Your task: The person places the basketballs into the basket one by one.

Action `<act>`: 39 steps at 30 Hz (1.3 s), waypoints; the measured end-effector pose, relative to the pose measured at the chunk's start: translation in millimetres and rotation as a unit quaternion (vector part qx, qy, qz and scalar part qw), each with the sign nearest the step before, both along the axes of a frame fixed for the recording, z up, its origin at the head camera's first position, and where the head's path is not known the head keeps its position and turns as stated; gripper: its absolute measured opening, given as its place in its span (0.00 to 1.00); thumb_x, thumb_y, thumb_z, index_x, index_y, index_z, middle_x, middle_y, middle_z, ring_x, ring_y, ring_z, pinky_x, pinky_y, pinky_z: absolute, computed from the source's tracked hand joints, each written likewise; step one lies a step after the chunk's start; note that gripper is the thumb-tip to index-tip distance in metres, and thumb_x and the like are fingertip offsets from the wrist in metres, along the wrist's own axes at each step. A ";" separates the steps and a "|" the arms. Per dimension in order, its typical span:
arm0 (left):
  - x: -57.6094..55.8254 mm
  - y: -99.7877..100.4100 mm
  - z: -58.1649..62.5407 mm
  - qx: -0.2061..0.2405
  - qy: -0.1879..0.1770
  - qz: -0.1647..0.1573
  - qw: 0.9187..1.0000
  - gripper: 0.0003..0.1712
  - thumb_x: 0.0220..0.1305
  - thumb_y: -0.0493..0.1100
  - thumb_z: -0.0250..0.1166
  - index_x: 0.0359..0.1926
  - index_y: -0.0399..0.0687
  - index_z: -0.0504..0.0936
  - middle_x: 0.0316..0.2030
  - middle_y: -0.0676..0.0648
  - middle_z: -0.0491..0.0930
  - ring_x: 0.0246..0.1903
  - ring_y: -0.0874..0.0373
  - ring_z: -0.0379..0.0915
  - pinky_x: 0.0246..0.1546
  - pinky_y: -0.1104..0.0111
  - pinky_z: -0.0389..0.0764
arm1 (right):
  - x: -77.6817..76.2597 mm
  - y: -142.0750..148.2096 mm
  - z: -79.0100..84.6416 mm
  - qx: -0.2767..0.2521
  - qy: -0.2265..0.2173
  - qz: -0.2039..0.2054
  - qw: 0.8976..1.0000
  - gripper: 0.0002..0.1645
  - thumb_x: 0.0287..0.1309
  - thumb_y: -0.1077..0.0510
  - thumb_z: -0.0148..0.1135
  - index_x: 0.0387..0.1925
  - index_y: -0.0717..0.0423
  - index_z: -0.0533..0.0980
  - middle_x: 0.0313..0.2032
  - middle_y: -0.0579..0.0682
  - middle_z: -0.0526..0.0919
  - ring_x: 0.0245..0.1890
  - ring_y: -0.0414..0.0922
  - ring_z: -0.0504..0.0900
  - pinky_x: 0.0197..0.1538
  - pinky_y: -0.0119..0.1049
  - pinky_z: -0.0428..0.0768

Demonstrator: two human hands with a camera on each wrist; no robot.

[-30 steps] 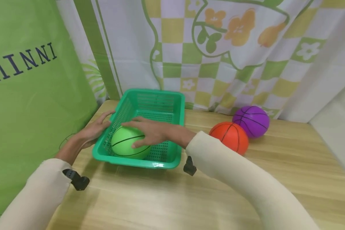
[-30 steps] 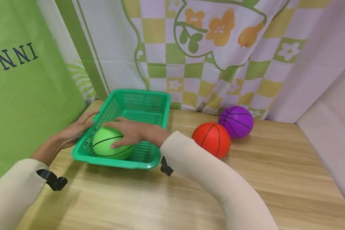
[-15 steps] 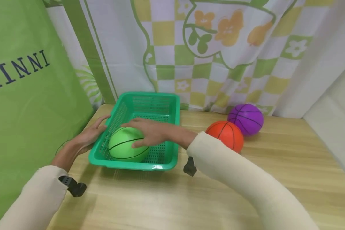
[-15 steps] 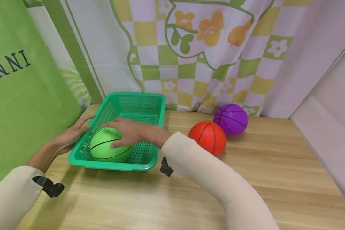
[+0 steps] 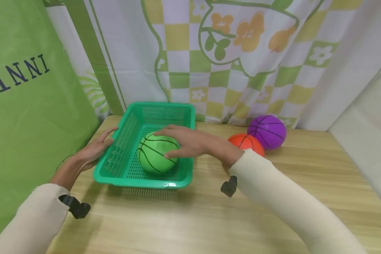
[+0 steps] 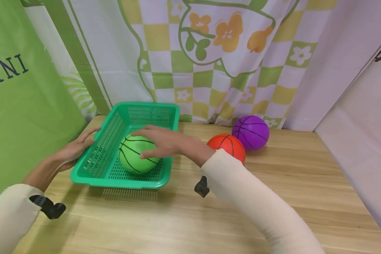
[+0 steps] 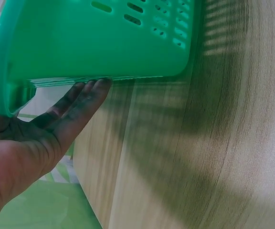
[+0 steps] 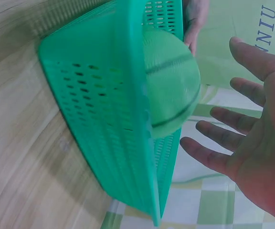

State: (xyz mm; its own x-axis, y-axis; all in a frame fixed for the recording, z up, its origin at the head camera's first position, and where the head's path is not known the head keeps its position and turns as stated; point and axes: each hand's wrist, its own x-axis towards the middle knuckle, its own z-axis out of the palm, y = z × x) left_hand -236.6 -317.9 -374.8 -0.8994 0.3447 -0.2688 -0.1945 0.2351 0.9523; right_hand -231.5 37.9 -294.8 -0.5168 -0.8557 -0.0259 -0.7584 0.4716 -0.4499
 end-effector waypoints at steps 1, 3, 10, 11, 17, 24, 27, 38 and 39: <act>-0.3 0.6 0.4 0.000 0.000 -0.001 1.000 0.35 0.83 0.50 0.36 0.80 0.62 0.29 0.57 0.30 0.66 0.44 0.48 0.80 0.41 0.52 0.83 | 1.0 4.0 -0.6 0.000 0.002 -0.002 1.000 0.42 0.68 0.46 0.63 0.76 0.51 0.59 0.72 0.52 0.62 0.72 0.48 0.57 0.70 0.44 0.60; -0.5 1.9 1.3 0.000 -0.003 -0.002 1.000 0.35 0.83 0.50 0.36 0.80 0.62 0.29 0.57 0.30 0.66 0.44 0.48 0.80 0.41 0.53 0.83 | 3.4 11.7 -1.6 -0.004 0.004 -0.007 1.000 0.42 0.68 0.47 0.64 0.76 0.51 0.59 0.71 0.53 0.62 0.72 0.49 0.58 0.70 0.46 0.61; 1.2 3.3 0.9 -0.002 -0.002 0.002 1.000 0.35 0.83 0.50 0.36 0.80 0.60 0.29 0.54 0.32 0.68 0.42 0.50 0.80 0.40 0.55 0.83 | 13.8 37.6 -5.6 -0.020 0.018 -0.029 0.999 0.41 0.67 0.46 0.64 0.75 0.51 0.61 0.71 0.54 0.63 0.70 0.51 0.61 0.68 0.50 0.64; 1.4 2.9 0.8 -0.002 -0.002 0.003 1.000 0.35 0.83 0.49 0.36 0.80 0.60 0.29 0.54 0.32 0.69 0.42 0.50 0.80 0.40 0.54 0.84 | 15.2 40.9 -5.6 -0.022 0.019 -0.031 0.999 0.41 0.67 0.46 0.65 0.75 0.51 0.61 0.71 0.54 0.63 0.70 0.52 0.61 0.69 0.50 0.64; 2.5 1.8 -0.1 -0.007 0.001 0.002 1.000 0.35 0.83 0.48 0.35 0.80 0.60 0.28 0.55 0.28 0.66 0.43 0.47 0.80 0.40 0.52 0.83 | 22.3 61.4 -7.4 -0.040 0.018 -0.047 0.998 0.41 0.67 0.47 0.65 0.75 0.52 0.61 0.71 0.52 0.64 0.71 0.52 0.60 0.69 0.52 0.62; 0.3 2.5 0.7 -0.002 0.015 -0.005 1.000 0.34 0.83 0.48 0.35 0.80 0.57 0.29 0.58 0.27 0.63 0.43 0.47 0.80 0.41 0.51 0.83 | 26.6 82.1 -10.5 -0.057 0.013 -0.078 0.995 0.40 0.67 0.48 0.65 0.75 0.49 0.61 0.72 0.53 0.63 0.71 0.52 0.60 0.68 0.54 0.63; 0.0 2.7 -0.1 -0.007 0.020 -0.007 1.000 0.34 0.83 0.48 0.35 0.80 0.57 0.29 0.57 0.29 0.64 0.43 0.49 0.80 0.41 0.51 0.83 | 29.3 90.4 -12.6 -0.076 0.012 -0.085 0.993 0.40 0.67 0.48 0.65 0.75 0.52 0.62 0.71 0.53 0.64 0.71 0.52 0.61 0.69 0.53 0.62; 0.6 3.3 -1.0 -0.012 0.010 0.001 1.000 0.35 0.83 0.48 0.36 0.79 0.58 0.29 0.54 0.30 0.67 0.41 0.50 0.80 0.39 0.52 0.84 | 32.8 122.0 -18.5 -0.092 0.027 -0.123 0.988 0.42 0.64 0.49 0.68 0.74 0.54 0.63 0.70 0.51 0.66 0.70 0.51 0.64 0.68 0.52 0.65; 0.9 3.2 -0.9 -0.014 0.010 0.001 1.000 0.35 0.83 0.48 0.36 0.79 0.58 0.29 0.54 0.30 0.67 0.41 0.49 0.80 0.38 0.52 0.84 | 33.3 125.4 -19.0 -0.092 0.031 -0.127 0.987 0.42 0.64 0.49 0.69 0.74 0.54 0.63 0.70 0.51 0.67 0.69 0.51 0.65 0.67 0.51 0.66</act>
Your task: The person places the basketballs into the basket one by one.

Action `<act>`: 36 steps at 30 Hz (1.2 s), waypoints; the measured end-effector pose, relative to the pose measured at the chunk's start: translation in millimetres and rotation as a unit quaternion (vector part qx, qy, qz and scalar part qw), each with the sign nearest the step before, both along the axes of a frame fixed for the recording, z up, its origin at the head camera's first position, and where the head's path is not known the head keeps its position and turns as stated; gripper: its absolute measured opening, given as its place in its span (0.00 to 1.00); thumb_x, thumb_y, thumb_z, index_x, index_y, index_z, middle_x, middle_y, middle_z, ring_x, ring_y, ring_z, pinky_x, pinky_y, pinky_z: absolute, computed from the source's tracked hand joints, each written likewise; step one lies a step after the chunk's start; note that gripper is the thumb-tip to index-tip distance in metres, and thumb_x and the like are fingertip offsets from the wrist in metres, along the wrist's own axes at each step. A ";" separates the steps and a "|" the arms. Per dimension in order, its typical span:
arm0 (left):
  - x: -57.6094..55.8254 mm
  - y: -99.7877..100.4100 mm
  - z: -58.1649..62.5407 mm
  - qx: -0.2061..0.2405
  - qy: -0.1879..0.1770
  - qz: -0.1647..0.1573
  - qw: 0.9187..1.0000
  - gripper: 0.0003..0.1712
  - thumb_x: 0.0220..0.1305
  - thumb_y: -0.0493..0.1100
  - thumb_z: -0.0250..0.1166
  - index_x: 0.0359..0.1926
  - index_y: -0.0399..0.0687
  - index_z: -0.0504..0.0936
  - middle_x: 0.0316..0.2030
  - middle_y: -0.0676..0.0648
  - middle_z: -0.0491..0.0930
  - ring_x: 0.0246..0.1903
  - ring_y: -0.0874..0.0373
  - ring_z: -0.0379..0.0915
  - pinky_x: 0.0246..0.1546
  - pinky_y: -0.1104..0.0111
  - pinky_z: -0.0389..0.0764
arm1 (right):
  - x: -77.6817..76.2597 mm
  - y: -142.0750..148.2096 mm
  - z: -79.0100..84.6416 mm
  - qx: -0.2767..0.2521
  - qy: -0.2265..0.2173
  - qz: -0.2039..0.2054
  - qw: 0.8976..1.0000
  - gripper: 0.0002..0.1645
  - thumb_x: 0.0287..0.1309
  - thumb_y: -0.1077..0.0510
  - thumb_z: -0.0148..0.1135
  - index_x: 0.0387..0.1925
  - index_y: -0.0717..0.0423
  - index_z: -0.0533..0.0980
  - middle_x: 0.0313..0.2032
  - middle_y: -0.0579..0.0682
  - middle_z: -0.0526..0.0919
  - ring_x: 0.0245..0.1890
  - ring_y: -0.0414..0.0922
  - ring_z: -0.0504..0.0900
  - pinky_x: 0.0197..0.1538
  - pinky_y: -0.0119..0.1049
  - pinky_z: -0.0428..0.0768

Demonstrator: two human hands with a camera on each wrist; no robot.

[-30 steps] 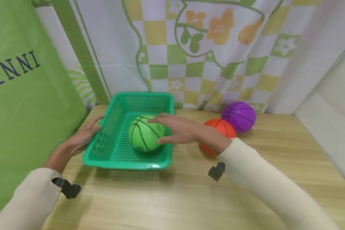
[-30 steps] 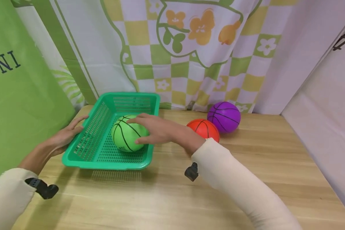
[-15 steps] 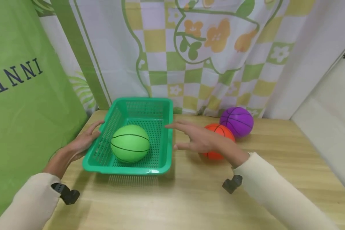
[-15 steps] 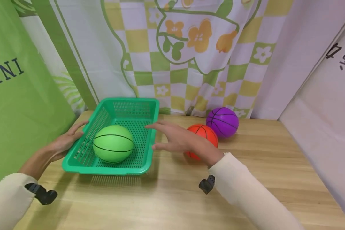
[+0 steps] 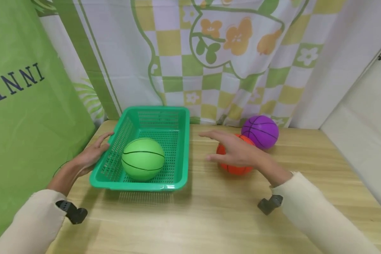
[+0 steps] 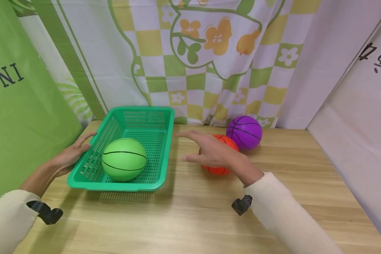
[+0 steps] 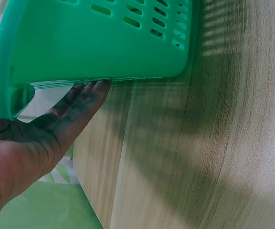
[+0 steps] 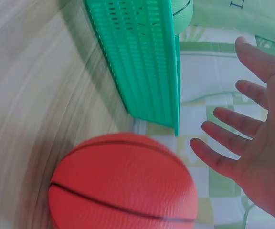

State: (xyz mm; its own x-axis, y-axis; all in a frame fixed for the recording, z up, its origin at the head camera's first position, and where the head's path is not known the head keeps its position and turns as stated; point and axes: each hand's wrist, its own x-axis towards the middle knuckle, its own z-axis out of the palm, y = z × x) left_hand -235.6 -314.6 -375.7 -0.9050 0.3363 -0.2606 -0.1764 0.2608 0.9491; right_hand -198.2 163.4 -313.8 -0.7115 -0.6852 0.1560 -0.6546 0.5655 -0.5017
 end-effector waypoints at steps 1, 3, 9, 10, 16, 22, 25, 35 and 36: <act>-0.2 0.4 0.0 0.000 -0.001 -0.001 1.000 0.35 0.83 0.48 0.36 0.79 0.59 0.29 0.54 0.30 0.67 0.41 0.49 0.80 0.38 0.52 0.84 | 0.4 3.7 -0.2 0.000 0.006 -0.005 1.000 0.41 0.64 0.49 0.69 0.73 0.54 0.64 0.70 0.50 0.67 0.68 0.50 0.66 0.67 0.51 0.67; -0.1 0.9 0.8 -0.003 -0.002 -0.001 1.000 0.35 0.83 0.49 0.36 0.80 0.60 0.29 0.54 0.30 0.67 0.41 0.49 0.80 0.39 0.53 0.84 | 1.2 10.7 -0.5 -0.003 0.014 -0.014 1.000 0.40 0.63 0.49 0.70 0.72 0.54 0.65 0.68 0.50 0.69 0.67 0.50 0.67 0.66 0.51 0.67; 1.2 0.3 3.2 -0.014 -0.007 0.001 1.000 0.35 0.82 0.49 0.35 0.79 0.59 0.28 0.52 0.30 0.68 0.40 0.48 0.80 0.38 0.52 0.84 | 1.9 24.7 0.0 -0.020 0.027 -0.023 0.999 0.38 0.63 0.50 0.70 0.70 0.56 0.68 0.67 0.51 0.71 0.68 0.53 0.65 0.67 0.53 0.66; 1.5 0.1 3.3 -0.016 -0.008 0.000 1.000 0.35 0.82 0.49 0.35 0.79 0.59 0.27 0.52 0.30 0.69 0.40 0.48 0.80 0.37 0.52 0.84 | 2.0 27.0 0.2 -0.022 0.028 -0.027 0.999 0.37 0.62 0.50 0.70 0.69 0.56 0.68 0.66 0.51 0.72 0.68 0.53 0.66 0.66 0.53 0.66; 2.0 0.3 3.3 -0.018 -0.007 -0.003 1.000 0.35 0.82 0.49 0.35 0.79 0.59 0.27 0.51 0.31 0.70 0.39 0.48 0.80 0.37 0.52 0.84 | 1.5 41.7 -0.3 -0.037 0.048 -0.047 0.997 0.35 0.61 0.53 0.71 0.67 0.57 0.71 0.63 0.53 0.75 0.66 0.54 0.69 0.65 0.54 0.67; 1.3 2.2 3.3 -0.013 -0.004 -0.002 1.000 0.35 0.83 0.48 0.34 0.79 0.59 0.28 0.52 0.31 0.69 0.40 0.49 0.81 0.38 0.53 0.84 | 5.8 57.5 -4.0 -0.050 0.065 -0.073 0.994 0.36 0.58 0.55 0.73 0.66 0.58 0.72 0.63 0.54 0.75 0.64 0.55 0.71 0.62 0.55 0.70; 1.0 2.4 3.2 -0.011 -0.004 -0.005 1.000 0.34 0.83 0.48 0.34 0.79 0.60 0.28 0.52 0.30 0.69 0.41 0.48 0.81 0.39 0.52 0.84 | 8.8 67.2 -7.0 -0.054 0.064 -0.094 0.992 0.36 0.57 0.54 0.74 0.64 0.59 0.73 0.62 0.55 0.76 0.62 0.56 0.73 0.60 0.58 0.71; 0.1 1.5 4.3 -0.007 -0.003 -0.002 1.000 0.34 0.83 0.48 0.35 0.80 0.60 0.29 0.52 0.31 0.69 0.41 0.49 0.81 0.39 0.52 0.84 | 14.9 91.3 -13.5 -0.059 0.044 -0.134 0.988 0.40 0.56 0.53 0.75 0.67 0.61 0.69 0.64 0.61 0.72 0.67 0.63 0.65 0.63 0.67 0.63; 0.4 1.8 4.2 -0.007 -0.004 -0.002 1.000 0.34 0.83 0.48 0.34 0.80 0.60 0.29 0.52 0.31 0.69 0.41 0.49 0.80 0.39 0.52 0.84 | 16.4 93.9 -13.9 -0.058 0.038 -0.138 0.988 0.41 0.56 0.53 0.75 0.68 0.61 0.69 0.65 0.61 0.71 0.67 0.63 0.63 0.63 0.68 0.62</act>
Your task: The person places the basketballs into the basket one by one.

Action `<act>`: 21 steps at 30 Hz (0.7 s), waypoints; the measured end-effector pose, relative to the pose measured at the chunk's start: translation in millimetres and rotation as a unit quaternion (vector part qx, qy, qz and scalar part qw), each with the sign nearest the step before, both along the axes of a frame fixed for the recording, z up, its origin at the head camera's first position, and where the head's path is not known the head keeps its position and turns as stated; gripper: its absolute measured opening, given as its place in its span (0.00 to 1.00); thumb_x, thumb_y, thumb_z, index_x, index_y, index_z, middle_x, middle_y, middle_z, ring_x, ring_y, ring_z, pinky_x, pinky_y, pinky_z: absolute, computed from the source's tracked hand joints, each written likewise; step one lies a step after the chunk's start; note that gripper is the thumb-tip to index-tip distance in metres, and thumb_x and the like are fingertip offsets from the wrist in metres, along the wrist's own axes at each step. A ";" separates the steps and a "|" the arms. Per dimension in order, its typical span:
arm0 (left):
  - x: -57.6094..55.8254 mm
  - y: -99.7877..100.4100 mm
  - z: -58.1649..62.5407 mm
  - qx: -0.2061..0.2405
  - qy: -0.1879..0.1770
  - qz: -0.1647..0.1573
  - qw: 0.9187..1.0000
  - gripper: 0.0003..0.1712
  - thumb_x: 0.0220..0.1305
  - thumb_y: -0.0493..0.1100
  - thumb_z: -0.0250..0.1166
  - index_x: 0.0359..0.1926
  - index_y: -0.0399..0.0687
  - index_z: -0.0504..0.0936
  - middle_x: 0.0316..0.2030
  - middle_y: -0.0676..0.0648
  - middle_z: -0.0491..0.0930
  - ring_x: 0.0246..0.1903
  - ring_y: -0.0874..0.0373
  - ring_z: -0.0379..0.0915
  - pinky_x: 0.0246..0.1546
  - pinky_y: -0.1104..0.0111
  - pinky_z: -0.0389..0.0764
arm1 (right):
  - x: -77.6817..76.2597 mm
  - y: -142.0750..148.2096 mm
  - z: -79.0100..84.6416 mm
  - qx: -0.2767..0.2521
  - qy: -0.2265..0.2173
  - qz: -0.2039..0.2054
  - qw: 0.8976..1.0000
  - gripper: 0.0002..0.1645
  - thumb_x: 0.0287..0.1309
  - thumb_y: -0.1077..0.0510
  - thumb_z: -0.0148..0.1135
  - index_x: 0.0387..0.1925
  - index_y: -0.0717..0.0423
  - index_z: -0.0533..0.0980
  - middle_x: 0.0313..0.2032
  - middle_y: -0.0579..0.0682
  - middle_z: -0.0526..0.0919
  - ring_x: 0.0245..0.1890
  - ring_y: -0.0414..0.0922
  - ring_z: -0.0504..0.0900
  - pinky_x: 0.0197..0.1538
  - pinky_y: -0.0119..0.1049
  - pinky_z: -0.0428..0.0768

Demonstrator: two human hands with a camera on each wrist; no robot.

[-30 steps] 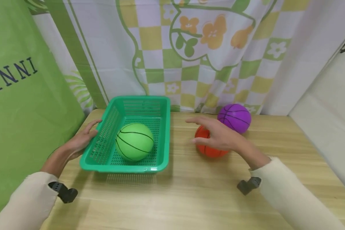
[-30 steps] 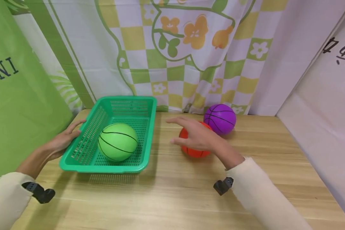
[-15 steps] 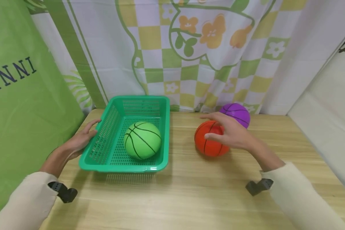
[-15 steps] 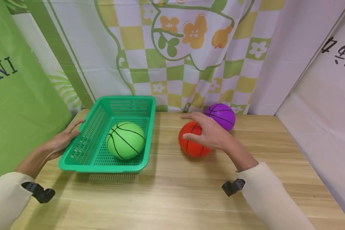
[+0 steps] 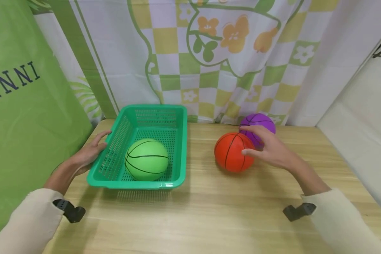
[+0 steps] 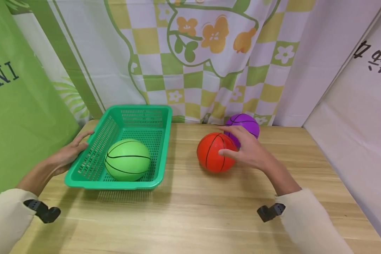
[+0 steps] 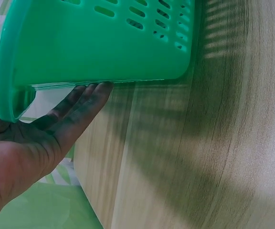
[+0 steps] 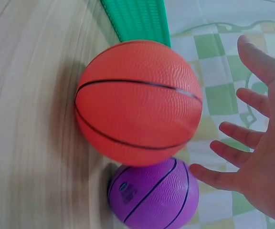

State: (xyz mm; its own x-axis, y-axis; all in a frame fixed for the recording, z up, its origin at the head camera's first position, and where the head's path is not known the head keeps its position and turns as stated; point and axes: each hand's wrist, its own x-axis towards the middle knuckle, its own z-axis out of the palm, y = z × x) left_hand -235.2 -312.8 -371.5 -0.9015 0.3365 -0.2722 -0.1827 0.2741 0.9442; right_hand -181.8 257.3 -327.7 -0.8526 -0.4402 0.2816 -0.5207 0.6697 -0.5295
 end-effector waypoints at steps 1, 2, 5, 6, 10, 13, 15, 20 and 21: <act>0.3 0.1 0.0 0.000 0.000 0.000 1.000 0.34 0.83 0.48 0.34 0.80 0.60 0.29 0.52 0.31 0.69 0.41 0.49 0.80 0.39 0.53 0.83 | 1.6 2.7 -0.6 -0.002 -0.008 -0.005 1.000 0.42 0.56 0.53 0.74 0.69 0.61 0.68 0.66 0.63 0.70 0.68 0.64 0.62 0.63 0.68 0.62; 0.7 0.4 0.0 -0.001 0.000 0.000 1.000 0.34 0.83 0.48 0.34 0.80 0.60 0.29 0.52 0.31 0.68 0.41 0.49 0.80 0.39 0.53 0.83 | 3.1 5.6 -1.5 -0.002 -0.016 -0.011 1.000 0.43 0.57 0.54 0.74 0.70 0.62 0.66 0.66 0.64 0.68 0.68 0.65 0.61 0.63 0.68 0.62; 1.0 1.5 0.0 -0.001 0.001 0.001 1.000 0.34 0.83 0.48 0.34 0.80 0.60 0.29 0.53 0.30 0.67 0.41 0.49 0.80 0.39 0.54 0.83 | 8.0 15.7 -5.5 -0.010 -0.040 -0.030 0.999 0.47 0.57 0.54 0.74 0.72 0.63 0.62 0.68 0.68 0.64 0.67 0.68 0.61 0.60 0.67 0.68; 1.1 2.0 0.1 -0.001 0.001 0.001 1.000 0.34 0.83 0.48 0.34 0.80 0.60 0.29 0.53 0.30 0.67 0.41 0.50 0.80 0.39 0.54 0.83 | 9.2 19.2 -7.4 -0.015 -0.048 -0.034 0.998 0.48 0.57 0.55 0.74 0.73 0.63 0.61 0.69 0.69 0.62 0.67 0.69 0.61 0.57 0.66 0.71; 1.0 2.9 0.4 0.000 -0.001 0.001 1.000 0.34 0.83 0.48 0.34 0.80 0.59 0.29 0.54 0.30 0.66 0.42 0.50 0.79 0.39 0.53 0.83 | 13.1 30.1 -15.6 -0.042 -0.077 -0.040 0.995 0.50 0.58 0.58 0.73 0.75 0.63 0.56 0.71 0.69 0.57 0.67 0.70 0.60 0.49 0.61 0.80; 0.7 2.5 0.4 -0.001 0.000 0.002 1.000 0.34 0.83 0.48 0.34 0.80 0.60 0.29 0.55 0.29 0.66 0.42 0.49 0.79 0.40 0.53 0.83 | 16.4 34.8 -19.8 -0.058 -0.096 -0.053 0.992 0.53 0.59 0.58 0.73 0.77 0.61 0.52 0.72 0.70 0.54 0.67 0.70 0.59 0.50 0.63 0.78; 0.5 1.9 0.1 -0.003 0.001 0.002 1.000 0.34 0.83 0.48 0.34 0.80 0.60 0.29 0.55 0.29 0.65 0.43 0.49 0.79 0.40 0.53 0.83 | 17.7 36.7 -22.5 -0.062 -0.101 -0.061 0.991 0.56 0.59 0.57 0.73 0.78 0.60 0.49 0.71 0.71 0.54 0.66 0.71 0.59 0.50 0.64 0.77; 0.6 1.2 -0.9 -0.005 0.000 0.001 1.000 0.34 0.83 0.49 0.34 0.80 0.61 0.29 0.56 0.29 0.64 0.44 0.49 0.79 0.41 0.53 0.83 | 18.3 40.7 -33.0 -0.070 -0.108 -0.065 0.990 0.62 0.55 0.55 0.76 0.79 0.58 0.44 0.70 0.74 0.54 0.65 0.73 0.59 0.49 0.65 0.77; 0.5 1.2 -0.9 -0.004 0.000 0.000 1.000 0.34 0.83 0.49 0.34 0.80 0.61 0.29 0.56 0.29 0.64 0.44 0.49 0.79 0.41 0.53 0.83 | 18.5 41.3 -35.9 -0.075 -0.111 -0.064 0.989 0.63 0.54 0.56 0.77 0.79 0.57 0.44 0.70 0.73 0.53 0.65 0.73 0.58 0.49 0.65 0.77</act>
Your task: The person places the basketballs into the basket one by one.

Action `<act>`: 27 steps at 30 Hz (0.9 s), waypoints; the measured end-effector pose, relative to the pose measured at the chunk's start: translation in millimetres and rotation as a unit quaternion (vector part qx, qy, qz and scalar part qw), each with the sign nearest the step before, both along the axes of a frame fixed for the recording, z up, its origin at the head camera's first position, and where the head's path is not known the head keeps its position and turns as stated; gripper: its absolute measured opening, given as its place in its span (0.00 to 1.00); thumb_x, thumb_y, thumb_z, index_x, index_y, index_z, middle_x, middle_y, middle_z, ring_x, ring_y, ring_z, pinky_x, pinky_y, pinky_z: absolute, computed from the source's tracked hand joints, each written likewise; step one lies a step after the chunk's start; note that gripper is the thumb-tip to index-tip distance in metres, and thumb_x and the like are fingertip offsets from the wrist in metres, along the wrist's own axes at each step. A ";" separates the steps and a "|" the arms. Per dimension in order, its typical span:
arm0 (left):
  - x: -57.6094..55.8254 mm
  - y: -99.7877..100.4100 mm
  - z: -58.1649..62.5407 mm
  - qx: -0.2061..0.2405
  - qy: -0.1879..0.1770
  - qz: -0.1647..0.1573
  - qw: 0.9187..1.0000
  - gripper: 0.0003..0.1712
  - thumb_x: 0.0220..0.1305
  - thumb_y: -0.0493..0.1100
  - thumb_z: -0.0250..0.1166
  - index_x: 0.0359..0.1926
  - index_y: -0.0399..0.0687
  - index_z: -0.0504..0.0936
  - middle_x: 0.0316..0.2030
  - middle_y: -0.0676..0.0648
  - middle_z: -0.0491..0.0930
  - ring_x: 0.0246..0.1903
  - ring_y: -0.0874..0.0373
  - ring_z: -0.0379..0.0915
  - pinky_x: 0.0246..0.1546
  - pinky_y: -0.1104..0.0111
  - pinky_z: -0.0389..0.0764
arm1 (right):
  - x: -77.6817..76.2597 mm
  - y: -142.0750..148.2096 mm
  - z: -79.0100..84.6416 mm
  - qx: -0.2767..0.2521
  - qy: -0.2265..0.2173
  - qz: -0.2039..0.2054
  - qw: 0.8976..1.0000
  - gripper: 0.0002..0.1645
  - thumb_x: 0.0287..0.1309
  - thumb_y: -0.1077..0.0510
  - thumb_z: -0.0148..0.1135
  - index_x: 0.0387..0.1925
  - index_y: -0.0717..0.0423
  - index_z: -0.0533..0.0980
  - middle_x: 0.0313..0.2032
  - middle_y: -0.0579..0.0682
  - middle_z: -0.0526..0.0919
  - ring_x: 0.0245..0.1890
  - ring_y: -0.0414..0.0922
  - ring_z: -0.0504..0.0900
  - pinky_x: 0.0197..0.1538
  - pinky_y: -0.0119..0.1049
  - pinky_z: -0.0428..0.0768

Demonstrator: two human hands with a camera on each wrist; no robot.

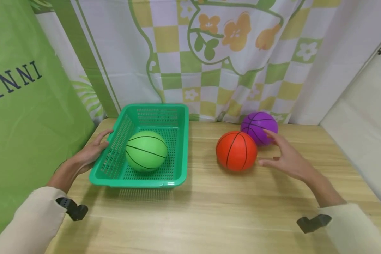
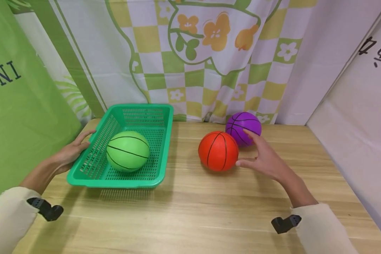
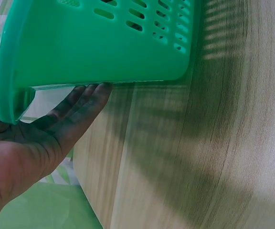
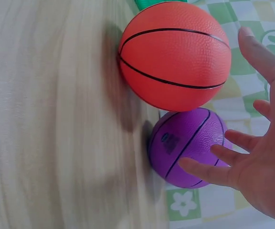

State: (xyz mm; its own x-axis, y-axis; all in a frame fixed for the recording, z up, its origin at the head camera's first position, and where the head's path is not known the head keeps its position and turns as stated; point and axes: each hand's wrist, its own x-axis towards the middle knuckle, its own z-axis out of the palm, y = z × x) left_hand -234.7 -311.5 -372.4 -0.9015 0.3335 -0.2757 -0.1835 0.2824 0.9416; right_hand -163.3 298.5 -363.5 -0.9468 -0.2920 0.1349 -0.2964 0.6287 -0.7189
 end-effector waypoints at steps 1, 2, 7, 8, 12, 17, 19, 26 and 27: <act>0.2 -0.1 0.1 0.001 -0.001 0.000 1.000 0.34 0.83 0.49 0.34 0.80 0.61 0.29 0.56 0.29 0.64 0.44 0.49 0.79 0.41 0.53 0.83 | -0.2 0.2 -2.8 -0.006 -0.002 0.001 1.000 0.64 0.52 0.57 0.78 0.79 0.57 0.45 0.70 0.73 0.53 0.65 0.73 0.58 0.48 0.65 0.78; 0.4 -0.2 0.2 0.003 -0.002 0.000 1.000 0.34 0.83 0.49 0.34 0.80 0.62 0.29 0.56 0.29 0.65 0.44 0.49 0.79 0.40 0.53 0.83 | -0.6 0.2 -5.9 -0.012 -0.004 0.004 1.000 0.65 0.51 0.58 0.79 0.79 0.57 0.45 0.70 0.73 0.53 0.65 0.73 0.58 0.48 0.65 0.78; 1.5 0.3 1.6 0.008 -0.003 0.002 1.000 0.34 0.83 0.49 0.34 0.80 0.62 0.30 0.55 0.30 0.65 0.43 0.49 0.79 0.39 0.53 0.83 | -3.8 -3.2 -20.1 -0.039 -0.006 0.018 0.999 0.66 0.46 0.64 0.80 0.78 0.59 0.46 0.68 0.72 0.55 0.63 0.72 0.61 0.43 0.59 0.83; 1.7 0.5 1.9 0.009 -0.004 0.003 1.000 0.34 0.83 0.49 0.34 0.80 0.62 0.30 0.55 0.30 0.65 0.42 0.49 0.79 0.39 0.53 0.83 | -4.3 -4.5 -22.0 -0.043 -0.006 0.020 0.999 0.66 0.46 0.64 0.80 0.78 0.59 0.46 0.68 0.72 0.56 0.63 0.71 0.62 0.43 0.57 0.83; 2.1 0.8 2.0 0.015 -0.006 0.004 1.000 0.34 0.83 0.49 0.34 0.80 0.61 0.30 0.55 0.30 0.65 0.44 0.49 0.79 0.41 0.53 0.83 | -6.6 -11.3 -27.3 -0.061 -0.011 0.021 0.998 0.66 0.47 0.64 0.80 0.78 0.58 0.46 0.65 0.72 0.58 0.63 0.72 0.62 0.42 0.56 0.83; 2.1 -2.0 -0.5 0.014 -0.002 0.004 1.000 0.33 0.83 0.49 0.34 0.80 0.61 0.30 0.57 0.29 0.65 0.44 0.49 0.79 0.42 0.53 0.83 | -11.5 -22.8 -34.1 -0.072 -0.012 0.009 0.997 0.68 0.48 0.63 0.79 0.79 0.58 0.43 0.66 0.73 0.57 0.64 0.71 0.62 0.48 0.63 0.79; 2.1 -3.2 -0.9 0.012 0.000 0.005 1.000 0.34 0.83 0.49 0.34 0.80 0.61 0.30 0.57 0.28 0.64 0.44 0.49 0.79 0.41 0.53 0.83 | -13.9 -28.7 -38.8 -0.071 0.001 -0.002 0.998 0.68 0.48 0.62 0.79 0.79 0.58 0.43 0.65 0.73 0.58 0.63 0.70 0.64 0.51 0.65 0.77; 0.1 -3.5 -2.0 0.013 -0.007 0.008 1.000 0.34 0.83 0.49 0.34 0.80 0.63 0.30 0.54 0.30 0.66 0.41 0.48 0.80 0.38 0.52 0.83 | -19.7 -53.2 -54.7 -0.061 0.034 -0.056 0.996 0.70 0.44 0.57 0.81 0.79 0.58 0.43 0.70 0.71 0.54 0.67 0.68 0.60 0.59 0.68 0.68; -0.4 -3.5 -2.2 0.014 -0.009 0.008 1.000 0.34 0.82 0.49 0.34 0.80 0.63 0.30 0.53 0.31 0.67 0.41 0.48 0.80 0.38 0.52 0.83 | -20.0 -57.1 -54.6 -0.062 0.031 -0.065 0.995 0.71 0.44 0.56 0.81 0.79 0.56 0.43 0.69 0.70 0.55 0.66 0.68 0.60 0.59 0.68 0.68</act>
